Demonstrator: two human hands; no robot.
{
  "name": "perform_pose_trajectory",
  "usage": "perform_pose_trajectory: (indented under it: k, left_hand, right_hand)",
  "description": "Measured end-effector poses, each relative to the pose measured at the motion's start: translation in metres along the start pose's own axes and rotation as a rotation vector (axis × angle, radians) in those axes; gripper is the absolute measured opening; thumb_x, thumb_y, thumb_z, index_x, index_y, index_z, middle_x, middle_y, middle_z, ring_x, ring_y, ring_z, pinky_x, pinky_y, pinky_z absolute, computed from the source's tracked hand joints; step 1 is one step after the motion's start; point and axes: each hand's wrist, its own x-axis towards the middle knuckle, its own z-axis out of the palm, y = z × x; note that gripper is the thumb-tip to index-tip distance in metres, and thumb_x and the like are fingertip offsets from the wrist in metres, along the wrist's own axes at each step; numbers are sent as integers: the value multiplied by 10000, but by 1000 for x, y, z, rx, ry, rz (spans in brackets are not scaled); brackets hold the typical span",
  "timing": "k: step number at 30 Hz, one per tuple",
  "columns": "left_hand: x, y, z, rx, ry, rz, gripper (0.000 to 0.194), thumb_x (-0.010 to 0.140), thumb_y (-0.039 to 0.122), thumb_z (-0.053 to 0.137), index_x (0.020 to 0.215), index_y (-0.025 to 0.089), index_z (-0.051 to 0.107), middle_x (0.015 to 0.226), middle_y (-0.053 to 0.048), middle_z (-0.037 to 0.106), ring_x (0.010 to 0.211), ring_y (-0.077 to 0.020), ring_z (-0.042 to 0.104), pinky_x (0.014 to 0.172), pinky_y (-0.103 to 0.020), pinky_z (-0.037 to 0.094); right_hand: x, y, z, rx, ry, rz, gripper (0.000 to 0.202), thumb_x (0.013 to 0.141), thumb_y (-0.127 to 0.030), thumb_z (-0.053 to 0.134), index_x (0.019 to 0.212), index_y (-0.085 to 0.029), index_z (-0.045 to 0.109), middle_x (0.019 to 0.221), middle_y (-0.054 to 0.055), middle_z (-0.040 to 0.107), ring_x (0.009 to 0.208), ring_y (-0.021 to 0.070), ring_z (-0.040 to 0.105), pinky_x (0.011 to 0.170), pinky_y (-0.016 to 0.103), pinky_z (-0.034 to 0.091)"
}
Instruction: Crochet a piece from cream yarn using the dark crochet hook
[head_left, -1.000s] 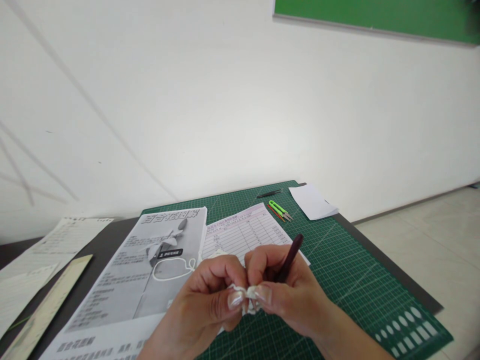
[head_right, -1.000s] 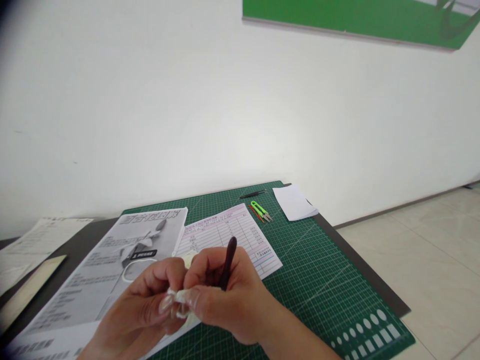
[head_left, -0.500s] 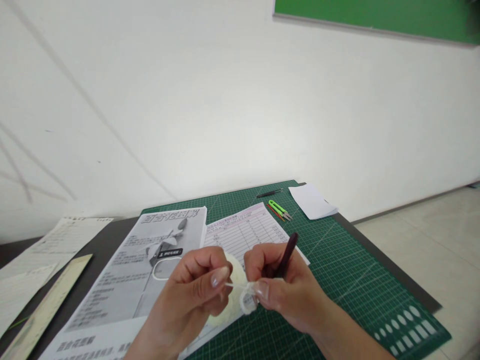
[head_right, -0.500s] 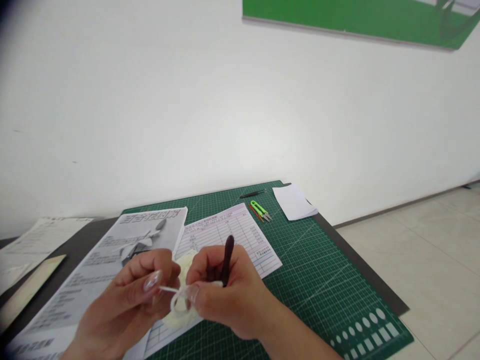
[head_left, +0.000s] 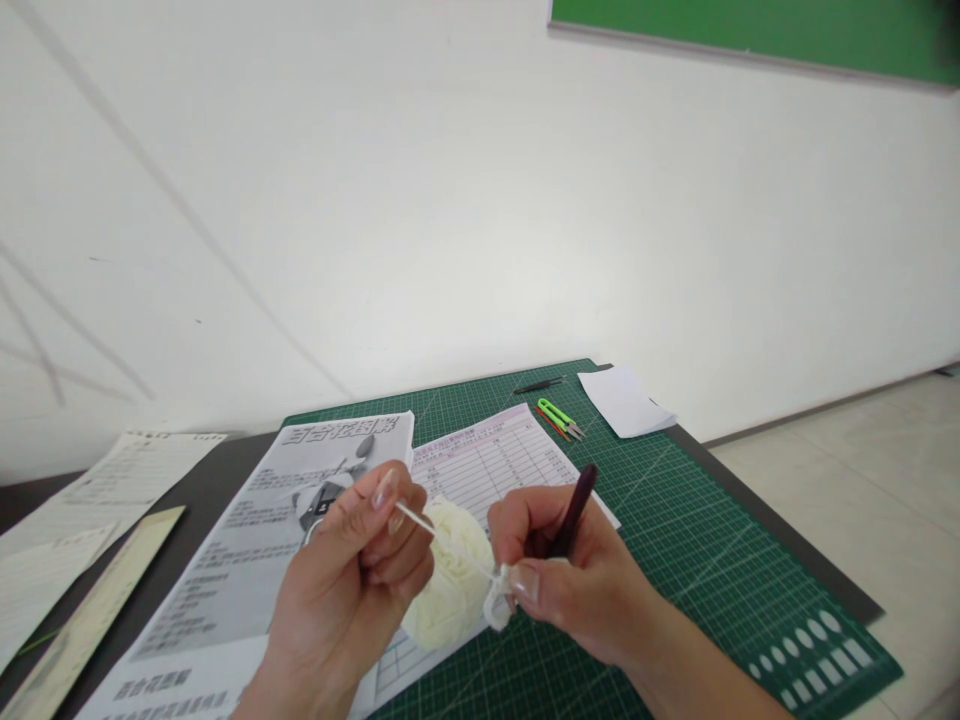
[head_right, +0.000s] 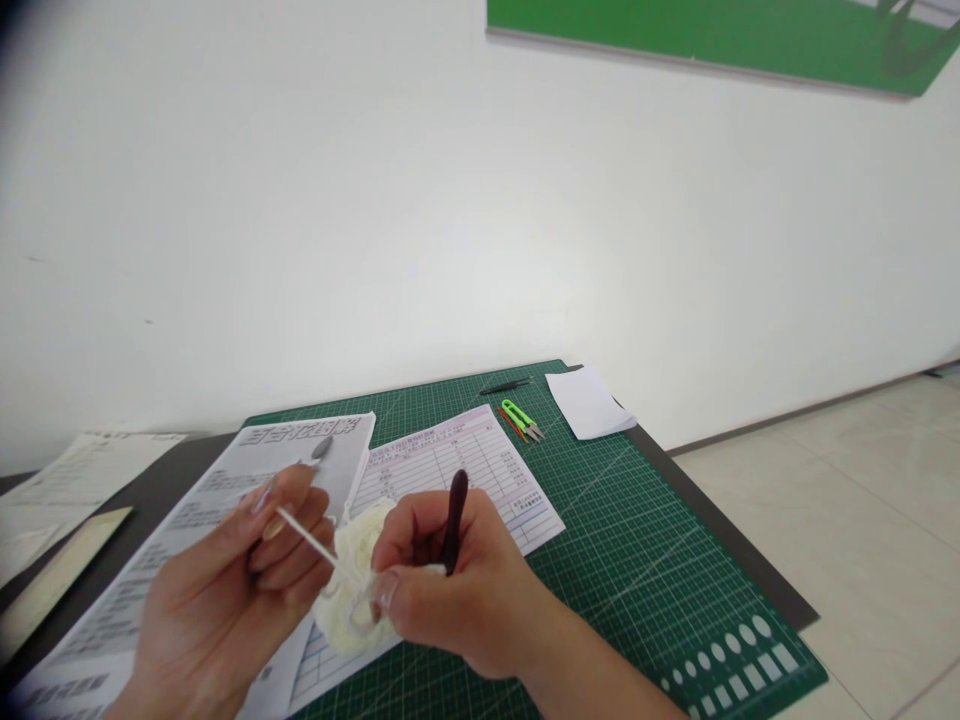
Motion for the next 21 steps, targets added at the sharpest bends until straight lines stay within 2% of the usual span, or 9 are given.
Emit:
perform_pose_trajectory:
  k: [6,12,21]
  left_hand:
    - [0,1,0,-58,89,38,256,732,176,732,602,168,512,531,94,199,433,-56,105,385,-190,148]
    - [1,5,-2,-71,124,106,209,757,115,672,627,164,516,550,95,188,435,-62,108,368,-176,204]
    - [2,5,-1,-53,150,115,242,840,149,587,623,169,483,547,92,202,439,-74,104,360,-153,266]
  right_hand:
    - [-1,-2,1,8,-5,-2,314,618,-376,805,588,-164,575,485,-44,510,399,55,369,365,188,236]
    - [-3,-2,0,-3,-8,7,321,610,-383,805,582,-161,574,495,-33,529,406,57,376,370,188,245]
    - [-1,-1,0,2,-20,0,301,622,-357,799,588,-159,575,498,-35,528,407,57,381,368,183,250]
